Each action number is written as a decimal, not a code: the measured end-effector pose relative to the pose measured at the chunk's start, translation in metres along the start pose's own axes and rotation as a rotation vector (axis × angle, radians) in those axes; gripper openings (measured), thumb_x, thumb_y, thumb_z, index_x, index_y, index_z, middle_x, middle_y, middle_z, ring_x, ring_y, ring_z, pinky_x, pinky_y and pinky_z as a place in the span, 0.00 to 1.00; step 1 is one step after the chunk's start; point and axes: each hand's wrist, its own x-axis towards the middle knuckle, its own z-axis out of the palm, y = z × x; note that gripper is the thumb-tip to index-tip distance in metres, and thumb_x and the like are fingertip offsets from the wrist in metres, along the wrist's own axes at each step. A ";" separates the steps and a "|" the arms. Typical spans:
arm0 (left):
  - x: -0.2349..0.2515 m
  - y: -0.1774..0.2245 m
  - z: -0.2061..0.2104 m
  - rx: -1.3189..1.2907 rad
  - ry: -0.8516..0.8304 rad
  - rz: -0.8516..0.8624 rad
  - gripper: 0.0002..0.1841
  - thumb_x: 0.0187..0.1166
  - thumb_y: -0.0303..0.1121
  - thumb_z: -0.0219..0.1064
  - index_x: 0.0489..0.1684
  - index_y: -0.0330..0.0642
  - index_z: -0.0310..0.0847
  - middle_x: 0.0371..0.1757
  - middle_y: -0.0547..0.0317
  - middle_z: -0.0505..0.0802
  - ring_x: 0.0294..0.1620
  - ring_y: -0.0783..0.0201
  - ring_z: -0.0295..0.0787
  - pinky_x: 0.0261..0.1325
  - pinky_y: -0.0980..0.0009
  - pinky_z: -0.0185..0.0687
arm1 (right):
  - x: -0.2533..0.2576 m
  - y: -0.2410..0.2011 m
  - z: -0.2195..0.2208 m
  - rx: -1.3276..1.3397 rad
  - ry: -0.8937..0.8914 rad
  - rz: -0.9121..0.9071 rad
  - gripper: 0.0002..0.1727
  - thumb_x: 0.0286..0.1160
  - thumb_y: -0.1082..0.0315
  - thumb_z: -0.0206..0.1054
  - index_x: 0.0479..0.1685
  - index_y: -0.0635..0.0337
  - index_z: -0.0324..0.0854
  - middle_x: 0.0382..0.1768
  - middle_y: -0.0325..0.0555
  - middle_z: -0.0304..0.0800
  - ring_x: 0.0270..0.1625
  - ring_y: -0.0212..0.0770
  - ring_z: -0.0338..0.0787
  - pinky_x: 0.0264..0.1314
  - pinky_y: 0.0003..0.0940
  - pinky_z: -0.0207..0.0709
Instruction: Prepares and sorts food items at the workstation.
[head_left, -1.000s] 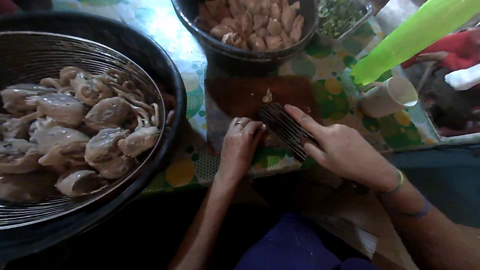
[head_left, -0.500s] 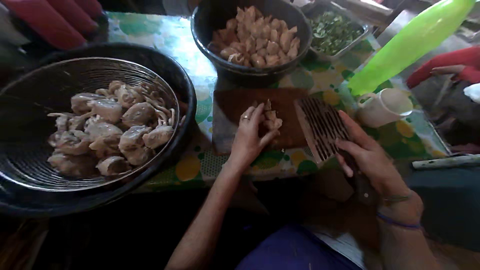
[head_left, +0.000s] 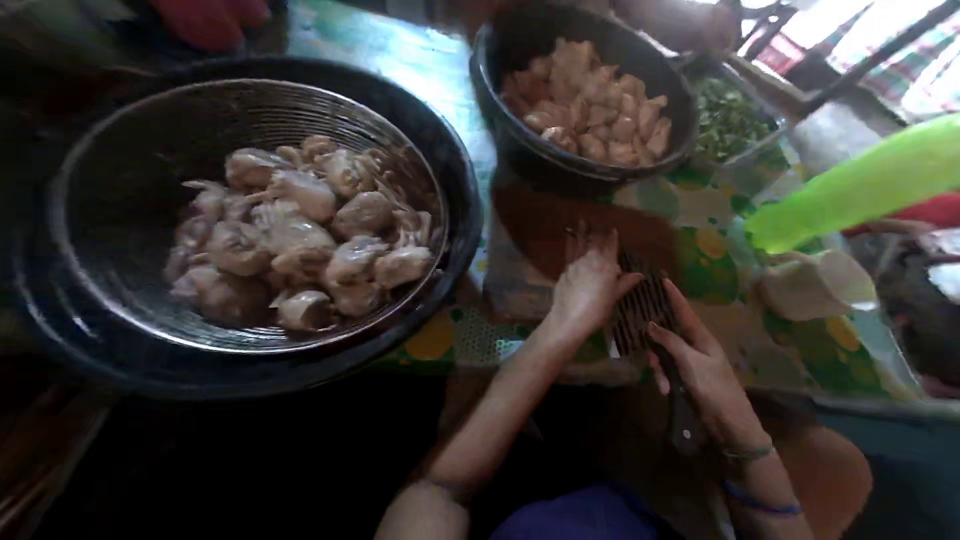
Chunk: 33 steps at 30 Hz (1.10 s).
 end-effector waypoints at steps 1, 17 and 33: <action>-0.001 0.000 -0.002 -0.044 -0.003 -0.009 0.32 0.90 0.48 0.61 0.87 0.37 0.67 0.75 0.38 0.84 0.75 0.42 0.82 0.75 0.45 0.78 | 0.002 -0.003 0.010 -0.011 -0.014 -0.026 0.40 0.86 0.74 0.55 0.97 0.48 0.43 0.38 0.43 0.86 0.13 0.29 0.78 0.09 0.24 0.75; -0.025 -0.011 -0.051 -1.803 0.477 -0.312 0.23 0.95 0.49 0.45 0.71 0.42 0.74 0.50 0.56 0.87 0.42 0.65 0.85 0.47 0.69 0.83 | -0.054 -0.057 0.034 -0.383 -0.012 -0.519 0.39 0.82 0.71 0.55 0.95 0.59 0.46 0.41 0.39 0.89 0.14 0.24 0.79 0.11 0.22 0.78; -0.105 0.021 -0.066 -1.568 0.175 -0.320 0.22 0.97 0.46 0.40 0.45 0.42 0.75 0.23 0.63 0.83 0.13 0.76 0.74 0.12 0.84 0.65 | -0.022 -0.011 -0.039 0.073 0.007 -0.161 0.34 0.91 0.72 0.46 0.96 0.51 0.44 0.53 0.39 0.85 0.13 0.23 0.76 0.10 0.18 0.73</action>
